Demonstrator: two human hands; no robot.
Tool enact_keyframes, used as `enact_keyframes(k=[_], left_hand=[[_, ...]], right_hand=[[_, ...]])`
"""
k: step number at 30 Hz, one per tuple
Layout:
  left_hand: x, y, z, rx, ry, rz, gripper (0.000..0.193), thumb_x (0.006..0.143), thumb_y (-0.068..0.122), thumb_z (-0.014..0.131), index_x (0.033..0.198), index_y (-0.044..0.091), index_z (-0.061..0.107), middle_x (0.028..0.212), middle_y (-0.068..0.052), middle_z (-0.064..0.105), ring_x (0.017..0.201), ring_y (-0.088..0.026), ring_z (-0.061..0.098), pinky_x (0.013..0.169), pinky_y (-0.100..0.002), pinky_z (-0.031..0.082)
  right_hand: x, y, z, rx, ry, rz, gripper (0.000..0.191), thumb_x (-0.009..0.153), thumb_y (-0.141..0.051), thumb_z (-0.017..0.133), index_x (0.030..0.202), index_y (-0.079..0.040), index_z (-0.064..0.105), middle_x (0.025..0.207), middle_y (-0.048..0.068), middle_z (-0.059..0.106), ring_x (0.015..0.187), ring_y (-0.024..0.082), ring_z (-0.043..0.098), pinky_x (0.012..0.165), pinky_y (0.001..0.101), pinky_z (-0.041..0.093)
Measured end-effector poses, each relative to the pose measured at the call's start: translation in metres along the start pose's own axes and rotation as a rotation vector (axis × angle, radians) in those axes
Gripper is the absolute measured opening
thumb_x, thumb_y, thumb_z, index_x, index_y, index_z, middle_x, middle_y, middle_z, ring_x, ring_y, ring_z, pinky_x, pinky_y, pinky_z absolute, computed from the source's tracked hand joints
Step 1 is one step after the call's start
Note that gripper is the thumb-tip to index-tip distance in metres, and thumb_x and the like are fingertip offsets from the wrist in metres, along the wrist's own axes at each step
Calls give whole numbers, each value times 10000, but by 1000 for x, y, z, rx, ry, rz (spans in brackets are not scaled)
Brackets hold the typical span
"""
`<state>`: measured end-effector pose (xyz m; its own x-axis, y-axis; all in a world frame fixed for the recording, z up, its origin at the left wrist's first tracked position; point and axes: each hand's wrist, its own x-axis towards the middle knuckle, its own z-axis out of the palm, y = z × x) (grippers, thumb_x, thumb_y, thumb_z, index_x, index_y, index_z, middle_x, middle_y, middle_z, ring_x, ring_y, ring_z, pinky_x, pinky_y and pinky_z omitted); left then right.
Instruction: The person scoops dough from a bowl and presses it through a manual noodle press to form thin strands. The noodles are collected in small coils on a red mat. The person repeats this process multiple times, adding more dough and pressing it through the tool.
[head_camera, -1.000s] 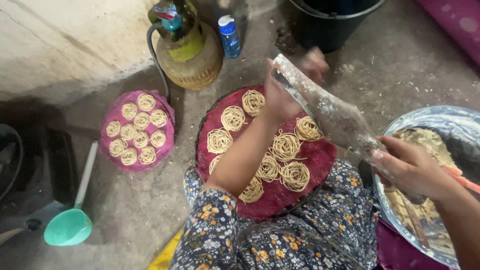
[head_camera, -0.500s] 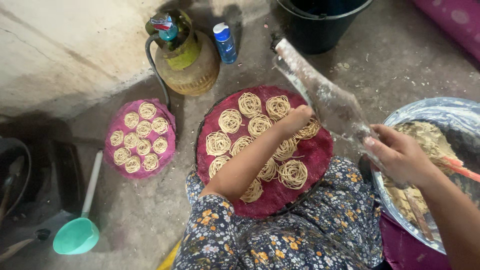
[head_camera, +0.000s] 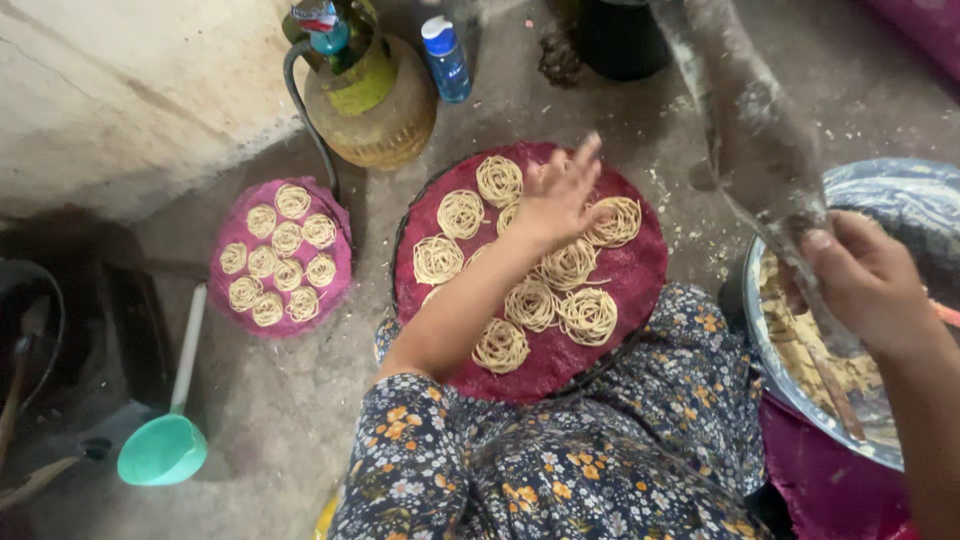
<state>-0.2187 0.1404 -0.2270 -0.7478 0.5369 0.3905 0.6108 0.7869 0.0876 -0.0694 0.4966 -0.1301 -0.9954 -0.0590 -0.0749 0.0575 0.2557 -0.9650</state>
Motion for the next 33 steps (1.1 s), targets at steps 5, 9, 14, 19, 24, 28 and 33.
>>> enact_keyframes(k=[5, 9, 14, 19, 24, 28, 33], left_hand=[[3, -2, -70, -621, 169, -347, 481, 978, 522, 549, 961, 109, 795, 1507, -80, 530, 1306, -284, 490, 1086, -487, 416], [-13, -2, -138, -1558, 236, -162, 283, 1095, 239, 595, 987, 38, 762, 1491, -130, 562, 1257, -226, 574, 1077, -410, 505], [-66, -11, -195, -1813, 193, 189, 123, 1142, 153, 650, 1223, 75, 700, 1576, -52, 453, 1386, -138, 457, 1180, -305, 375], [-88, 4, -248, -1179, 98, 173, 716, 947, 209, 828, 1537, 121, 432, 1673, -84, 324, 1506, -217, 333, 1238, -462, 277], [-54, 66, -247, -341, 172, 49, 826, 736, 346, 882, 1413, 58, 508, 1417, -174, 537, 1386, -333, 498, 1249, -654, 230], [-48, 68, -246, -266, 274, -246, 422, 873, 349, 796, 1187, 112, 645, 1067, -75, 723, 1020, -271, 726, 1006, -427, 556], [-45, 88, -268, 39, 424, 60, 225, 846, 125, 746, 1060, 68, 706, 867, -85, 712, 818, -309, 706, 774, -474, 548]], right_hand=[[-33, -34, 20, 91, 26, -13, 398, 1117, -229, 485, 1366, 71, 568, 921, 128, 653, 737, 187, 625, 641, 340, 520], [-51, -48, 33, 151, -17, -107, 494, 1101, -260, 492, 1486, 47, 538, 975, 137, 680, 805, 208, 663, 680, 339, 540], [-64, -52, 40, 222, -217, -406, 492, 1049, -297, 518, 1426, 19, 507, 991, 133, 674, 793, 204, 670, 668, 335, 557], [-78, -71, 62, 206, -252, -370, 417, 1063, -305, 468, 1333, 3, 547, 955, 123, 667, 755, 191, 658, 642, 330, 550], [-82, -93, 109, 162, -242, -181, 380, 1077, -312, 418, 1241, -13, 587, 919, 112, 660, 717, 179, 646, 616, 326, 544], [-43, -108, 109, -293, -186, -300, 481, 1113, -381, 375, 992, 1, 641, 719, 108, 548, 582, 164, 546, 559, 316, 403], [1, -134, 103, -673, -57, -650, 382, 1184, -308, 499, 991, 12, 580, 811, 106, 582, 710, 161, 606, 606, 272, 468]])
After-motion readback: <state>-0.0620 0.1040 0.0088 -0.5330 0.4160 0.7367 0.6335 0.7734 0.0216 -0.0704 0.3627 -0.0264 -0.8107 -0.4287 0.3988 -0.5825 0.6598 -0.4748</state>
